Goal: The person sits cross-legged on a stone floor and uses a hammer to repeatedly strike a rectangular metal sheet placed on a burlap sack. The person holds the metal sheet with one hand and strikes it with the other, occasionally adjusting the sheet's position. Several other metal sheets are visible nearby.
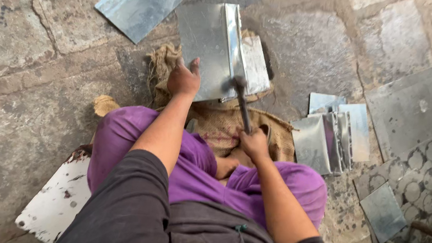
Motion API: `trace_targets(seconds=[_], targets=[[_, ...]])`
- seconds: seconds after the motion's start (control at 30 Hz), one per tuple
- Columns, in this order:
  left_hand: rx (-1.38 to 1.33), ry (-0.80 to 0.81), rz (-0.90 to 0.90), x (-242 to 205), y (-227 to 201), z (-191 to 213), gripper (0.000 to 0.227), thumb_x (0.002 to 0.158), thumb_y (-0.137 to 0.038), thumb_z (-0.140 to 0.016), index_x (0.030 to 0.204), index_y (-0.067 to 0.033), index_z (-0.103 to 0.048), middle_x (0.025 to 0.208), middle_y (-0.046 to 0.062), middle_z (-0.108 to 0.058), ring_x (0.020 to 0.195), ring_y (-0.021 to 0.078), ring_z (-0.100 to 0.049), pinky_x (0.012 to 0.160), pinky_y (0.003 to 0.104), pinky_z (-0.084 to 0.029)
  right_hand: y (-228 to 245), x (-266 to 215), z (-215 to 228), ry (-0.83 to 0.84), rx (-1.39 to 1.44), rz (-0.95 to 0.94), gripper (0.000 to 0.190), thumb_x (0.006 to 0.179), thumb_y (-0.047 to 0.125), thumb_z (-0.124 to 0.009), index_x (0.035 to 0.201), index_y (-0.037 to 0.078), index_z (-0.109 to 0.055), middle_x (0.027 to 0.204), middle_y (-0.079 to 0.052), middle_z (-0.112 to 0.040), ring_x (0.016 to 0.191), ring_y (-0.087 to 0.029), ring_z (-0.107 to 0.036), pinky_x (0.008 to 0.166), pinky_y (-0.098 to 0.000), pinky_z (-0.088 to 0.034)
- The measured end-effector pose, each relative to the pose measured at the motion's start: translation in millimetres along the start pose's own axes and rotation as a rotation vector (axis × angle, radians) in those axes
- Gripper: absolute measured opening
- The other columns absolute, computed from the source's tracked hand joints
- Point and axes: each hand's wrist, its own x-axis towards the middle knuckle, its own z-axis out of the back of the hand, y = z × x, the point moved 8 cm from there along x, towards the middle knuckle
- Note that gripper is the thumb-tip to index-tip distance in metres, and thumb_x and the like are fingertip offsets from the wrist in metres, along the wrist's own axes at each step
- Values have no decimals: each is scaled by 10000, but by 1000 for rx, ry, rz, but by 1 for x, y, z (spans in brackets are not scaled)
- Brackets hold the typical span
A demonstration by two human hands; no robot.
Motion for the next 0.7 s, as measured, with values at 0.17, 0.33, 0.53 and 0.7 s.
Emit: trace_targets(seconds=[0.17, 0.33, 0.53, 0.7], targets=[[12, 14, -14, 1, 3, -7, 702, 1019, -652, -442, 1290, -10, -533, 844, 146, -739, 750, 323, -754, 584, 438, -570, 1, 4, 41, -85, 397, -41, 150, 936, 227, -715, 965, 91, -772, 835, -43, -737, 751, -140, -651, 673, -291, -510], [34, -60, -49, -3, 1, 0, 701, 1032, -667, -441, 1273, -16, -545, 837, 137, -745, 737, 316, -755, 586, 428, -567, 66, -37, 193, -398, 575, 973, 185, 1045, 152, -681, 900, 53, -625, 770, -48, -565, 705, -190, -530, 660, -325, -446], [5, 67, 48, -4, 4, -3, 719, 1005, -664, -418, 1299, -18, -531, 832, 135, -735, 732, 319, -756, 585, 454, -573, -17, -2, 68, -312, 126, 415, 184, 983, 211, -679, 915, 40, -673, 731, -61, -604, 673, -225, -574, 628, -375, -465], [39, 35, 15, 1, 4, -10, 657, 1013, -663, -439, 1214, -53, -575, 854, 145, -735, 774, 340, -744, 601, 472, -559, -64, 21, -21, -14, 123, -180, 233, 932, 260, -678, 928, 30, -713, 699, -72, -637, 647, -254, -611, 603, -417, -481]])
